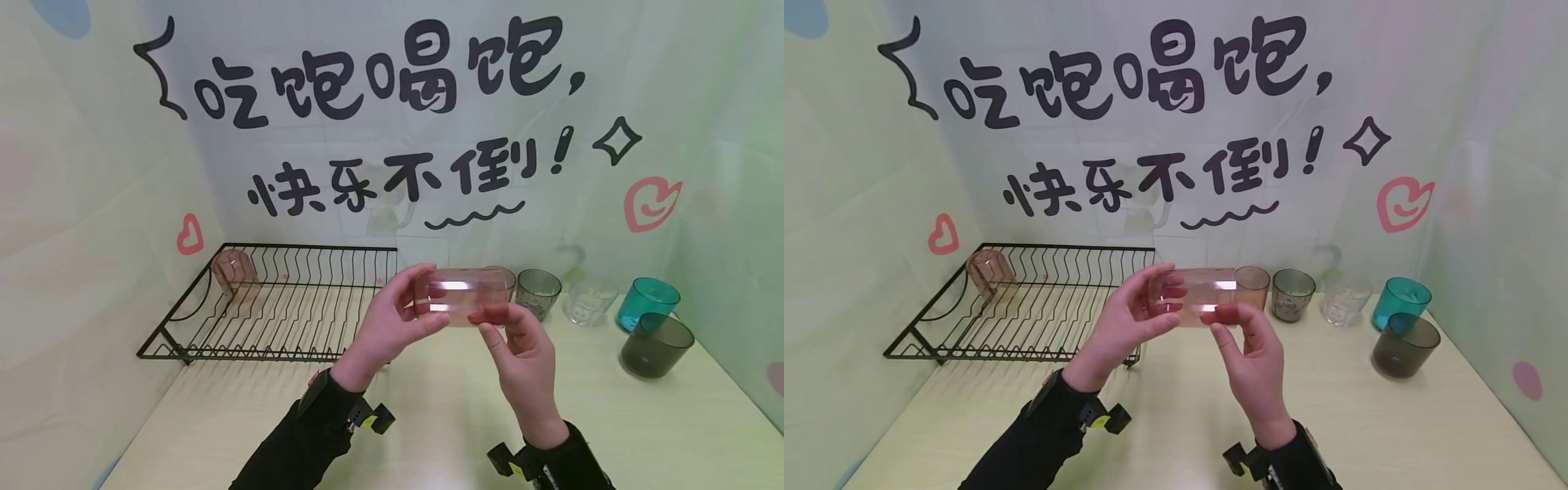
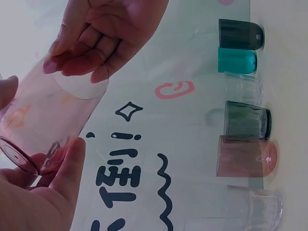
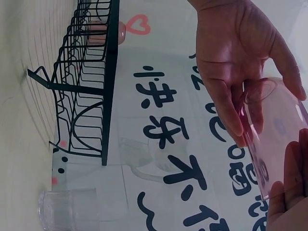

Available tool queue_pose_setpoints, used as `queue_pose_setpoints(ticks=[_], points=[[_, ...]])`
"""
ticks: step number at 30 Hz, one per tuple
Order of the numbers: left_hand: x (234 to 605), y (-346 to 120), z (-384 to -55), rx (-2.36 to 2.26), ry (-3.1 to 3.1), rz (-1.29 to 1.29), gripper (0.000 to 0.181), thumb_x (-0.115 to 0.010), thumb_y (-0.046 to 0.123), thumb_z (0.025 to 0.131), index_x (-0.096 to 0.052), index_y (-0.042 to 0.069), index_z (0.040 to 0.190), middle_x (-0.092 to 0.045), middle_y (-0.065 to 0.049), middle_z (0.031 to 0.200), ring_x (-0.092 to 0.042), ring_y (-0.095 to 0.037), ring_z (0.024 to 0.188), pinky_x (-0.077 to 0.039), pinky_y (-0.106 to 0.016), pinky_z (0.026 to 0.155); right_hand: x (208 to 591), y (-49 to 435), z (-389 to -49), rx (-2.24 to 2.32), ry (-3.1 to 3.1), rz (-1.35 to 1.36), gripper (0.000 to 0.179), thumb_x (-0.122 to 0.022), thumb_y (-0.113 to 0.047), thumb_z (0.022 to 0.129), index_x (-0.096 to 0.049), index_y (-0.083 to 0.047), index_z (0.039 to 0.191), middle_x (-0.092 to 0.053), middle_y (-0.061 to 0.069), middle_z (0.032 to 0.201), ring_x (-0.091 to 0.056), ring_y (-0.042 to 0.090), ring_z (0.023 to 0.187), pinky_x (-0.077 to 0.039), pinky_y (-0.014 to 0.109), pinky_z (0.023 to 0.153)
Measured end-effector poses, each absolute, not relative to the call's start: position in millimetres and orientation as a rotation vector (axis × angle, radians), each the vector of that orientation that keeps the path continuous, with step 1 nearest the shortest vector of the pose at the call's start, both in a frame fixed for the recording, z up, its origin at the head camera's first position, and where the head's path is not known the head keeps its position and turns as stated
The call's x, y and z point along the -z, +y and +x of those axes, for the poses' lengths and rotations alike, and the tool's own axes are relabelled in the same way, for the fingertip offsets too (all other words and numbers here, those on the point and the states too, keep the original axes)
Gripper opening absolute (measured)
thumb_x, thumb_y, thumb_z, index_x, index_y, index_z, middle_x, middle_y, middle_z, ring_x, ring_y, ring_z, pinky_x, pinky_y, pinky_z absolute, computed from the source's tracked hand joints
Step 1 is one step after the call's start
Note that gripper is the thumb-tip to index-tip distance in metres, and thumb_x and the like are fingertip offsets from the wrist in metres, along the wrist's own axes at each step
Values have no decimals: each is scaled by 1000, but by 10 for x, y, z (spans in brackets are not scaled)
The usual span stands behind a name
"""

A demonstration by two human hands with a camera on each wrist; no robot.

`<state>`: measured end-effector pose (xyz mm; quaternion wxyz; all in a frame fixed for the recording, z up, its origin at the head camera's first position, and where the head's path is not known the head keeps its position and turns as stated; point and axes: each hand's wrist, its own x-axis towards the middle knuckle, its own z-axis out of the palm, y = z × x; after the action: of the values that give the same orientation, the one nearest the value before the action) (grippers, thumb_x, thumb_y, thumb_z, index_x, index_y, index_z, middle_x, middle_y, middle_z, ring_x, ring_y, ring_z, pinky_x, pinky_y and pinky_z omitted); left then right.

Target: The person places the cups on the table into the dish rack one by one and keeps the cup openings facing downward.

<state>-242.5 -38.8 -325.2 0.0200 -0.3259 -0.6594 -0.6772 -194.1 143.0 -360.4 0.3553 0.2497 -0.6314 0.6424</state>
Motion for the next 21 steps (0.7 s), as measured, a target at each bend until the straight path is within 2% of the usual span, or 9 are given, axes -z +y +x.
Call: queue_pose_setpoints(ticks=[7, 13, 21], points=[[3246, -397, -2407, 2104, -2035, -991, 63, -73, 21, 73, -43, 22, 128, -54, -9, 115, -53, -25, 105, -44, -37, 86, 3569, 1438, -1948, -1633, -1621, 699, 29, -56, 11, 78, -54, 4, 105, -60, 17, 94, -57, 23, 91, -42, 28, 87], [3230, -411, -2395, 2151, -2027, -971, 62, -73, 21, 73, -44, 21, 127, -52, -12, 117, -54, -25, 104, -44, -36, 86, 3544, 1468, -1963, -1587, -1606, 714, 34, -56, 16, 75, -52, 7, 107, -59, 19, 95, -55, 23, 93, -42, 29, 88], [3216, -447, -2397, 2157, -2031, -931, 60, -71, 18, 75, -44, 20, 127, -52, -10, 119, -52, -25, 107, -44, -36, 87, 3524, 1557, -1957, -1551, -1661, 652, 42, -57, 13, 76, -49, 4, 117, -57, 19, 101, -56, 22, 96, -41, 28, 90]])
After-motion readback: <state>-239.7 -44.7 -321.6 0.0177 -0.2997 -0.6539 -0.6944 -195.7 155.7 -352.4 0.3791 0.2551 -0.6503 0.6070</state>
